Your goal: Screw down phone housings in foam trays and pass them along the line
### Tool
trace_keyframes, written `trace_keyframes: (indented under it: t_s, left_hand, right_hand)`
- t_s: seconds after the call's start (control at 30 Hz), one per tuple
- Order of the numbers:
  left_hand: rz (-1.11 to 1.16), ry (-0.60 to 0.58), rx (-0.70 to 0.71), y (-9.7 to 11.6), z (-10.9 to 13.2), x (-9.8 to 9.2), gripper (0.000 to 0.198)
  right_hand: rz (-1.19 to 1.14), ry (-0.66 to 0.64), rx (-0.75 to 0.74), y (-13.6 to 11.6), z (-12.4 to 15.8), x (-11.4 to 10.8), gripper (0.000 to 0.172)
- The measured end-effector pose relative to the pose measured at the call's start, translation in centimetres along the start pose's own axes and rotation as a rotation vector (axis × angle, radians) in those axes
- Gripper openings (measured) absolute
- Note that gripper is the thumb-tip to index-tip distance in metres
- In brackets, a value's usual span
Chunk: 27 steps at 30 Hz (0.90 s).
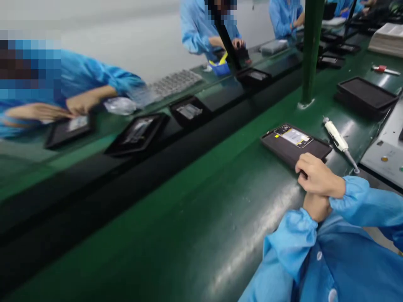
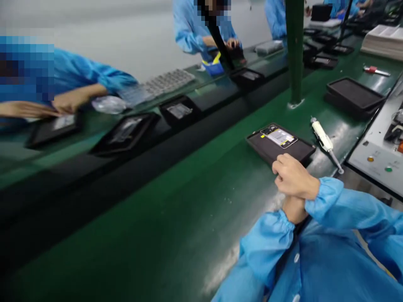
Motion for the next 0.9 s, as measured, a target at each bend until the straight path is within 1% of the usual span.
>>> trace_keyframes:
  t_s: [0.03, 0.07, 0.1, 0.13, 0.17, 0.2, 0.23, 0.27, 0.3, 0.37, 0.4, 0.43, 0.5, 0.53, 0.57, 0.63, 0.67, 0.73, 0.8, 0.87, 0.9]
  left_hand:
    - [0.007, -0.054, 0.078, 0.8, 1.9, 0.2, 0.011]
    - [0.011, -0.083, 0.161, 1.7, 3.9, 0.2, 0.013]
    - [0.011, -0.075, 0.241, 2.5, 5.6, -0.3, 0.016]
    - [0.006, -0.036, 0.307, 3.1, 7.1, -1.0, 0.019]
    - [-0.001, 0.024, 0.343, 3.4, 8.2, -1.9, 0.023]
    - [-0.006, 0.097, 0.339, 3.5, 8.9, -3.0, 0.026]
    - [-0.005, 0.173, 0.290, 3.3, 9.1, -4.0, 0.029]
    - [0.005, 0.242, 0.196, 2.9, 9.0, -5.0, 0.030]
    - [0.034, 0.301, 0.066, 2.5, 8.6, -5.8, 0.030]
    - [0.185, 0.416, -0.222, 1.8, 7.3, -6.8, 0.025]
    - [0.326, 0.464, -0.356, 1.5, 6.6, -7.1, 0.020]
    - [0.500, 0.492, -0.475, 1.4, 5.8, -7.2, 0.018]
    - [0.849, 0.480, -0.662, 1.6, 4.1, -7.1, 0.029]
    - [0.969, 0.461, -0.731, 1.7, 3.2, -7.1, 0.033]
    - [1.041, 0.446, -0.790, 1.8, 2.3, -7.1, 0.034]
    - [1.085, 0.435, -0.890, 1.7, 0.3, -7.2, 0.026]
    - [1.090, 0.431, -0.922, 1.6, -0.9, -7.1, 0.019]
    - [1.111, 0.383, -0.931, 1.2, -3.4, -6.6, 0.012]
    - [1.095, 0.322, -0.922, 1.0, -5.6, -5.7, 0.010]
    - [1.017, 0.330, -0.949, 0.7, -6.8, -4.8, 0.010]
    - [0.972, 0.356, -0.976, 0.5, -7.0, -4.5, 0.014]
  right_hand:
    - [-0.012, 0.004, -0.013, -0.4, 2.0, 0.0, 0.016]
    - [-0.015, -0.002, -0.019, -0.9, 4.0, 0.1, 0.014]
    - [-0.011, -0.015, -0.020, -1.3, 5.9, 0.3, 0.013]
    - [-0.005, -0.028, -0.015, -1.7, 7.6, 0.6, 0.012]
    - [-0.004, -0.043, -0.008, -1.9, 8.9, 0.8, 0.013]
    - [-0.006, -0.051, 0.005, -1.8, 9.8, 1.1, 0.014]
    - [-0.001, -0.043, 0.026, -1.5, 10.3, 1.2, 0.015]
    - [0.016, -0.024, 0.056, -0.9, 10.3, 1.3, 0.015]
    - [0.050, 0.005, 0.095, -0.1, 10.0, 1.3, 0.016]
    - [0.166, 0.043, 0.179, 1.6, 8.8, 1.2, 0.029]
    - [0.225, 0.034, 0.212, 2.4, 8.0, 1.3, 0.035]
    - [0.272, 0.004, 0.234, 3.0, 7.3, 1.4, 0.037]
    - [0.313, -0.075, 0.228, 3.7, 6.1, 1.6, 0.029]
    - [0.307, -0.101, 0.209, 3.8, 5.7, 1.7, 0.026]
    - [0.295, -0.109, 0.191, 3.9, 5.2, 1.7, 0.024]
    - [0.277, -0.083, 0.190, 4.3, 4.4, 1.4, 0.025]
    - [0.277, -0.058, 0.213, 4.5, 4.2, 1.2, 0.025]
    - [0.293, -0.009, 0.260, 4.8, 4.0, 1.0, 0.026]
    - [0.294, 0.015, 0.235, 4.8, 4.4, 1.0, 0.026]
    - [0.265, 0.028, 0.148, 4.8, 5.6, 0.5, 0.029]
    - [0.250, 0.047, 0.131, 5.2, 6.5, -0.3, 0.031]
Point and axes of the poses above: each hand's wrist, its own z-axis away from the middle knuckle, its own x-axis out of the palm, y = z × x, the point moved 2 cm from there along -z, towards the middle knuckle, and after that the axes turned 1 degree about -z, right-handed, at the moved point
